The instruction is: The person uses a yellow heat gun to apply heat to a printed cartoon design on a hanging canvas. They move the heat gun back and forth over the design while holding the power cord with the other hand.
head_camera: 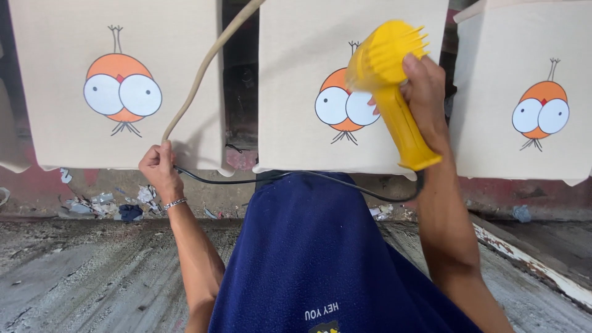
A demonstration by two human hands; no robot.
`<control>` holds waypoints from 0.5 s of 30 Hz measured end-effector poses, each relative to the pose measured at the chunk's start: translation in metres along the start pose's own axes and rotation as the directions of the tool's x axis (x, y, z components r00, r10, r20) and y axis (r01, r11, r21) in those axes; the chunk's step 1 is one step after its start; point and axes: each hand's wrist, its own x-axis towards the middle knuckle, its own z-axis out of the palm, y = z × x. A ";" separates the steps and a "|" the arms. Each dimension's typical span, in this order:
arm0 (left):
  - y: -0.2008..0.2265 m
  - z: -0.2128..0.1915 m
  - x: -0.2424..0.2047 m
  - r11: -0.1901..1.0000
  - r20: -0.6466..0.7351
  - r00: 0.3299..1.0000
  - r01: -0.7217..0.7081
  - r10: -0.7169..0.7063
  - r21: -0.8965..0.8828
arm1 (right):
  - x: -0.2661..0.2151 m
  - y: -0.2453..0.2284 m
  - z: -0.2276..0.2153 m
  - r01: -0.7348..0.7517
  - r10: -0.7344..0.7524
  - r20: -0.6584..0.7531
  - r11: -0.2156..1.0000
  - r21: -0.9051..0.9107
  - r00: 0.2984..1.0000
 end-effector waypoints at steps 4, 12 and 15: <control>0.015 0.004 -0.003 1.000 -0.007 1.000 0.003 -0.003 0.010 | 0.001 0.007 0.007 -0.057 0.041 0.232 0.997 0.061 0.972; 0.024 0.007 -0.004 1.000 -0.024 0.999 0.022 -0.022 0.013 | 0.031 0.040 -0.004 0.088 -0.088 0.253 0.996 0.011 0.963; 0.019 0.005 -0.004 1.000 -0.033 0.999 0.031 -0.031 -0.003 | 0.019 0.014 0.018 0.079 -0.076 0.214 0.997 -0.004 0.974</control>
